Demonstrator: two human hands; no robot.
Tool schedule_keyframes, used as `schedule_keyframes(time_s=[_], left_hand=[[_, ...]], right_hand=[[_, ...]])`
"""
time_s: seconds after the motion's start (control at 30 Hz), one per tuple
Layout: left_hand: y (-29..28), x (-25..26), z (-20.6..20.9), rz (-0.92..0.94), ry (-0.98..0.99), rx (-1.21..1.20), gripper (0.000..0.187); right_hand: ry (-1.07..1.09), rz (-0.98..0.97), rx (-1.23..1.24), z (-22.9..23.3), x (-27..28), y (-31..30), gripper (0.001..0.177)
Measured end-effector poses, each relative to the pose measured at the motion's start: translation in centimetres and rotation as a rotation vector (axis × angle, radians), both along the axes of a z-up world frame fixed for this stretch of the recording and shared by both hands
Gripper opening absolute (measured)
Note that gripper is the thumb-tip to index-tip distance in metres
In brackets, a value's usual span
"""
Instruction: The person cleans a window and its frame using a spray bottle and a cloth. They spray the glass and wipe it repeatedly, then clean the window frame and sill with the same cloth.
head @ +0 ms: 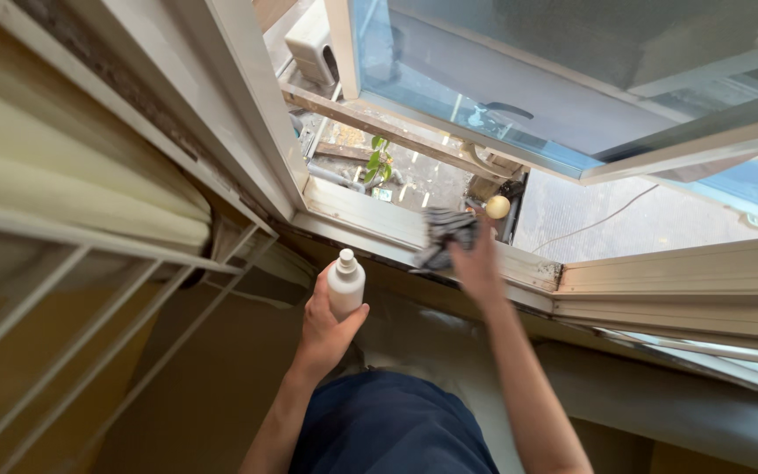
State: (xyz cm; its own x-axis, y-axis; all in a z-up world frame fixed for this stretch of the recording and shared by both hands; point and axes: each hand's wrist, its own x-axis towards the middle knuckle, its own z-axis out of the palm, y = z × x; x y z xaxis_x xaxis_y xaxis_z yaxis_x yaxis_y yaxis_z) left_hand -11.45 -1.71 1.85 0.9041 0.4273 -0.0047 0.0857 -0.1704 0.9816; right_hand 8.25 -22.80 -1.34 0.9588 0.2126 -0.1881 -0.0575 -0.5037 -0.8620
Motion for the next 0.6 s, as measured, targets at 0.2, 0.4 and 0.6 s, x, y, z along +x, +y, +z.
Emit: schedule_keyframes(time_s=[0.2, 0.4, 0.6], left_hand=[[2.9, 2.5, 1.7, -0.108, -0.061, 0.027, 0.071], [2.4, 2.7, 1.5, -0.052, -0.044, 0.018, 0.071], [0.7, 1.0, -0.1, 0.108, 0.008, -0.05, 0.072]], right_hand=[[-0.311, 0.336, -0.615, 5.6, 2.1, -6.8, 0.052], [-0.439, 0.457, -0.493, 0.5, 1.6, -2.2, 0.047], [-0.402, 0.618, -0.371, 1.4, 3.2, -4.9, 0.049]])
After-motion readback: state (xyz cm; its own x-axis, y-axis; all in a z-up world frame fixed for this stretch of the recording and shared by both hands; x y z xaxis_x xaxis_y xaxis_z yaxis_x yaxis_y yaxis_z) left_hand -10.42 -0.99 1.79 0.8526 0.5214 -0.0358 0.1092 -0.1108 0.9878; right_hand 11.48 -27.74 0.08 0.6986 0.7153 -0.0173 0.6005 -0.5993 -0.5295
